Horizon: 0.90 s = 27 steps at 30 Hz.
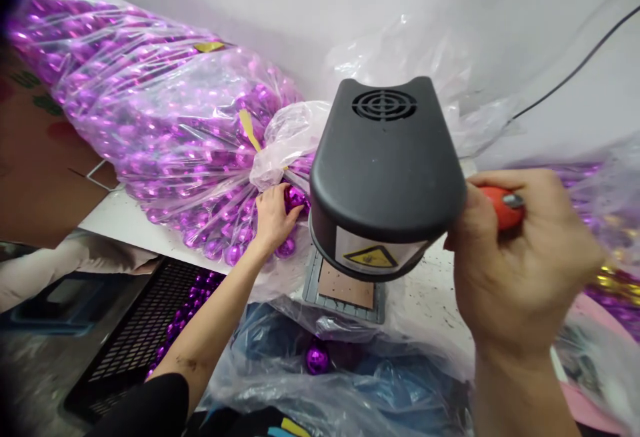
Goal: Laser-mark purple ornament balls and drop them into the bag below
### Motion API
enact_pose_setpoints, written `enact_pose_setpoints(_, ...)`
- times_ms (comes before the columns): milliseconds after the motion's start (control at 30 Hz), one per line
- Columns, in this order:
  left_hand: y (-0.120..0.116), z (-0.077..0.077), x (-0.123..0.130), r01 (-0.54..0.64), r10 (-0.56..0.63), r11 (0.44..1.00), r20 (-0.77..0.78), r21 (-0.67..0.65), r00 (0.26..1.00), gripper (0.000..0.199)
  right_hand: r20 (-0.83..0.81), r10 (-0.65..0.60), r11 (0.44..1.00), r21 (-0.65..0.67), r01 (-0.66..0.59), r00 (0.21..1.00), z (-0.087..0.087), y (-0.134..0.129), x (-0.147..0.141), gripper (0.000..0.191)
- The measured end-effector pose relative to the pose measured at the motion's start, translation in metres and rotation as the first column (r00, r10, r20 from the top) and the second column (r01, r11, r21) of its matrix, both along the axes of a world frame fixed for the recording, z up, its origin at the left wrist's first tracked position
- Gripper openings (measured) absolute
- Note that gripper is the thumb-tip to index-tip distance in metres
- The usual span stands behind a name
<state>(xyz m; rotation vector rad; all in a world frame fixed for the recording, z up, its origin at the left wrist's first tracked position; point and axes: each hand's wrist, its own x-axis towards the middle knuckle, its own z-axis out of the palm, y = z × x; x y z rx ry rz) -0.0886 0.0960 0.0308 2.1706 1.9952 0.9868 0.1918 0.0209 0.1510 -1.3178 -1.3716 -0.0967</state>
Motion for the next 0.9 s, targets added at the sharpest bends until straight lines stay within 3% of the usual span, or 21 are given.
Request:
enact_pose_setpoints(100,-0.037,0.013,-0.005,0.17,-0.175,0.985,0.299,0.041,0.938,0.053,-0.014,-0.027,0.999,-0.027,0.026,1.0,0.003,0.013,0.002,0.029)
enact_pose_setpoints(167,-0.064,0.018,-0.004,0.292,-0.237,0.956,0.579,-0.001,0.78,0.054,-0.033,-0.016,1.0,-0.022,0.016,0.999,0.003,0.019,0.002,0.027)
enact_pose_setpoints(200,-0.077,0.018,-0.001,0.361,-0.219,0.932,0.726,-0.043,0.652,0.054,-0.043,-0.004,1.0,-0.009,0.004,0.999,0.003,0.021,0.001,0.026)
enact_pose_setpoints(267,-0.096,0.015,0.005,0.503,-0.076,0.855,0.929,-0.125,0.362,0.055,-0.048,0.001,1.0,0.016,0.0,0.999,0.001,0.023,0.001,0.024)
enact_pose_setpoints(333,-0.106,0.008,0.012,0.621,0.108,0.767,0.986,-0.164,0.128,0.053,-0.044,0.002,1.0,0.031,-0.001,0.999,0.001,0.023,0.001,0.022)
enact_pose_setpoints(433,-0.11,-0.007,0.021,0.74,0.303,0.653,0.951,-0.161,-0.061,0.045,-0.044,0.007,1.0,0.026,-0.006,0.999,0.002,0.023,0.0,0.024)
enact_pose_setpoints(533,-0.108,-0.019,0.029,0.796,0.425,0.586,0.894,-0.152,-0.143,0.043,-0.032,0.003,1.0,0.023,-0.002,0.999,0.004,0.021,-0.002,0.029)
enact_pose_setpoints(733,-0.104,-0.028,0.037,0.796,0.471,0.594,0.853,-0.116,-0.227,0.033,-0.078,0.022,0.999,-0.036,-0.025,0.997,0.011,0.015,-0.012,0.029)
enact_pose_setpoints(900,-0.103,-0.031,0.041,0.804,0.487,0.582,0.844,-0.12,-0.227,0.034,-0.104,0.057,0.997,-0.036,-0.061,0.993,0.012,0.013,-0.015,0.035)
